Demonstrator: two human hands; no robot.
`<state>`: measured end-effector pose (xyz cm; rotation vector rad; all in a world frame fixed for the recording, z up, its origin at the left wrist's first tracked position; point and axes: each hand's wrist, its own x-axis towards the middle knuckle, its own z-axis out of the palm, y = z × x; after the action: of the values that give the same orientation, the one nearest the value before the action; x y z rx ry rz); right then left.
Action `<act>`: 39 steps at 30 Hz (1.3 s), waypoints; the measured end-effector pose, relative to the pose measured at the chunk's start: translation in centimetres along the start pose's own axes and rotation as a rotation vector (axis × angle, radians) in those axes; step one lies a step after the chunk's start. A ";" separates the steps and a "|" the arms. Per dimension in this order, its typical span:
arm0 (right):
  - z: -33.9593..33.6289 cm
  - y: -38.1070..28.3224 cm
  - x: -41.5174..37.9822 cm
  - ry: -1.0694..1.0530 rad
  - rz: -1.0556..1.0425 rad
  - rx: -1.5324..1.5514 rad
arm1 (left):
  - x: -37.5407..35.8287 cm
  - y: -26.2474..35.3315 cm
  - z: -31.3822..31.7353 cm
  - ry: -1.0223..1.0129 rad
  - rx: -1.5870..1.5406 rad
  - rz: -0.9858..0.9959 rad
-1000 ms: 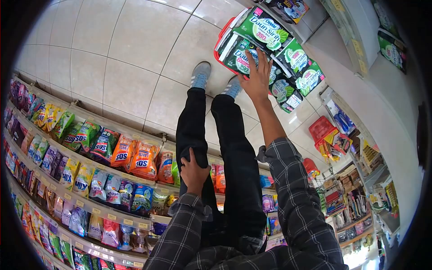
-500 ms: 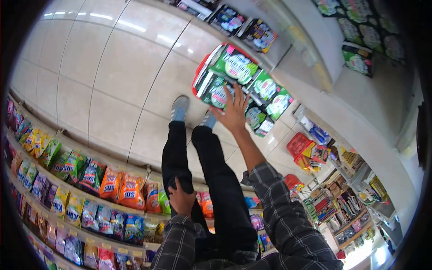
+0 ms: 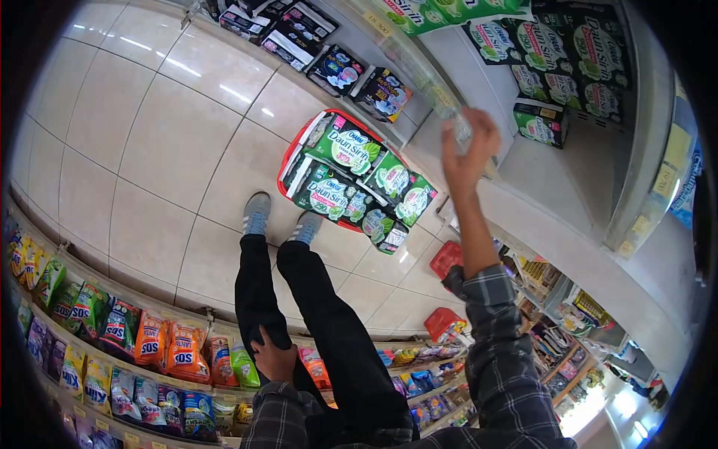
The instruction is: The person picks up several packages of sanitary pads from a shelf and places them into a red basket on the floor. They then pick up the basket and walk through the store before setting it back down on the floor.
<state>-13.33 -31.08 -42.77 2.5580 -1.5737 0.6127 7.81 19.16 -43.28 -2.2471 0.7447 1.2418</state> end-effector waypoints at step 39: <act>-10.4 8.2 12.1 0.698 0.567 0.967 | 0.0 -0.2 0.2 -0.043 0.044 0.005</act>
<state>-18.77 -42.30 -29.85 1.7638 -1.9380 2.4784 7.84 19.38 -43.38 -2.1779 0.7549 1.2604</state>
